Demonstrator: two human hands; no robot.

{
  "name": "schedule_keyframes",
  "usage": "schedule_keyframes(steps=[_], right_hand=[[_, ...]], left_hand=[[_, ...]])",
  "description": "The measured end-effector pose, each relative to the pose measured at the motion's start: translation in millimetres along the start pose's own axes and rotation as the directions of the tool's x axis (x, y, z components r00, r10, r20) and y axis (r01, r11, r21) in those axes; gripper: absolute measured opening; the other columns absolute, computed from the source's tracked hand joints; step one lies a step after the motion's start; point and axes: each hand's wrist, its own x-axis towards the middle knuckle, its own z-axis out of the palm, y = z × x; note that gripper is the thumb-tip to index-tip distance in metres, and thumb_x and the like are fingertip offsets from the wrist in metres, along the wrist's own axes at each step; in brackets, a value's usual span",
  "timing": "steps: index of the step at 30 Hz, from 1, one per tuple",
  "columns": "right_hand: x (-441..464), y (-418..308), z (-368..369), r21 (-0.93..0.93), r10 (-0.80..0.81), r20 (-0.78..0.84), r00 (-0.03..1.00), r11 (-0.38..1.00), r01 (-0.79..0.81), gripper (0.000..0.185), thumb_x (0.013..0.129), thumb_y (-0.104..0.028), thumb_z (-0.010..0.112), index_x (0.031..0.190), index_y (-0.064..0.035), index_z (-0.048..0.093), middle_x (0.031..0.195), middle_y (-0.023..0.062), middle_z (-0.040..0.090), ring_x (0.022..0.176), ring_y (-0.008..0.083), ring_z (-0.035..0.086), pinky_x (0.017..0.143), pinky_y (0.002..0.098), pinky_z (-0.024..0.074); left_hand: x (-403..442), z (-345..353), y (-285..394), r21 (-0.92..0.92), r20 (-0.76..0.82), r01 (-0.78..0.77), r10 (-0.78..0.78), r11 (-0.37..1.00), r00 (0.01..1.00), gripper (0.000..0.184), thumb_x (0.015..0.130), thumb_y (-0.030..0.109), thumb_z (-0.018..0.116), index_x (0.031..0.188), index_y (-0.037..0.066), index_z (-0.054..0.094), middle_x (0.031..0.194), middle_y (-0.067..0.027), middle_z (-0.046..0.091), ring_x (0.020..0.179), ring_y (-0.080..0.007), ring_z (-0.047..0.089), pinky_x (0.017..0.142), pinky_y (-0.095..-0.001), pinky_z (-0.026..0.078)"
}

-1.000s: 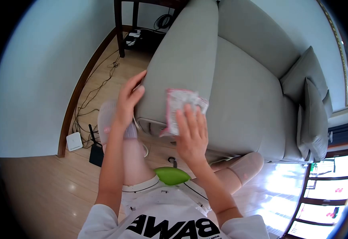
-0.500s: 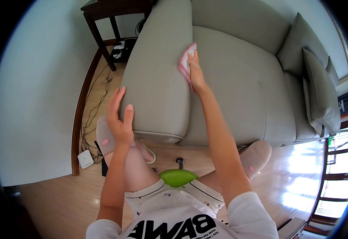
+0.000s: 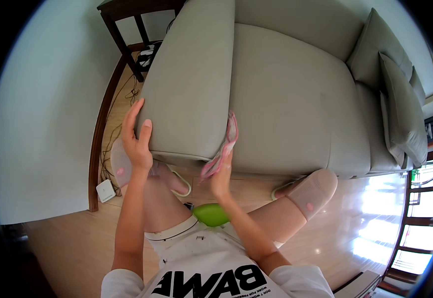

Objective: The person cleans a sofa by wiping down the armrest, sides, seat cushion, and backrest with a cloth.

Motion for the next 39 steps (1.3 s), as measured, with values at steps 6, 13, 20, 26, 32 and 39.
schedule_keyframes(steps=[6,13,20,26,32,39], right_hand=[[-5.8,-95.4,30.5,-0.627,-0.396,0.322,0.86,0.591,0.507,0.057,0.1,-0.032,0.055,0.15,-0.005,0.047,0.158,0.0213,0.039,0.149,0.0414,0.031,0.122,0.0536,0.0219],[50.2,-103.1,29.1,-0.484,-0.442,0.437,0.783,0.618,0.619,0.049,0.095,-0.02,0.063,0.142,-0.0073,0.059,0.149,0.0155,0.054,0.143,0.0403,0.042,0.119,0.0546,0.029],[-18.7,-93.6,-20.0,-0.508,-0.366,0.417,0.832,0.665,0.547,0.047,0.09,-0.017,0.067,0.134,-0.0025,0.062,0.146,0.0154,0.056,0.141,0.0374,0.046,0.115,0.0523,0.0394],[0.7,-88.3,-16.7,-0.498,-0.405,0.421,0.812,0.645,0.579,0.043,0.089,-0.015,0.066,0.128,0.0026,0.063,0.138,0.0195,0.06,0.138,0.0392,0.048,0.115,0.0536,0.0401],[56.5,-100.8,-8.6,-0.405,-0.392,0.467,0.793,0.702,0.586,0.044,0.088,-0.012,0.065,0.13,0.0015,0.062,0.134,0.0169,0.062,0.133,0.0395,0.051,0.114,0.0545,0.0396],[-18.0,-90.4,-36.2,-0.374,-0.368,0.379,0.849,0.778,0.504,0.051,0.089,-0.003,0.061,0.139,0.0012,0.056,0.148,0.0167,0.054,0.139,0.0391,0.049,0.111,0.0503,0.0444]], left_hand=[[-0.1,-4.6,-1.5,0.058,0.044,-0.026,0.023,0.998,0.999,0.046,0.096,0.016,0.058,0.14,0.002,0.06,0.144,-0.016,0.058,0.137,-0.0278,0.05,0.117,-0.0381,0.032],[-4.0,-7.0,8.0,0.268,0.075,-0.081,0.063,0.96,0.995,0.043,0.099,0.015,0.055,0.14,0.0,0.059,0.145,-0.0185,0.057,0.137,-0.0318,0.05,0.117,-0.039,0.033],[-34.8,7.6,96.4,0.141,0.475,-0.544,0.425,0.827,0.77,0.034,0.092,0.014,0.062,0.122,-0.001,0.068,0.136,-0.0221,0.061,0.133,-0.0373,0.055,0.114,-0.0503,0.039],[-28.0,42.0,96.9,0.294,0.69,-0.54,0.216,0.789,0.691,0.046,0.098,0.027,0.053,0.132,-0.003,0.061,0.139,-0.0207,0.058,0.134,-0.0388,0.051,0.116,-0.0523,0.034],[16.1,59.7,85.6,0.295,0.67,-0.507,0.203,0.81,0.714,0.045,0.101,0.024,0.05,0.135,-0.006,0.056,0.141,-0.0222,0.056,0.131,-0.0412,0.052,0.115,-0.0516,0.036],[-51.1,29.9,104.5,0.376,0.691,-0.507,0.13,0.776,0.711,0.051,0.101,0.024,0.05,0.143,-0.005,0.051,0.145,-0.0219,0.054,0.136,-0.0402,0.05,0.115,-0.0517,0.036]])
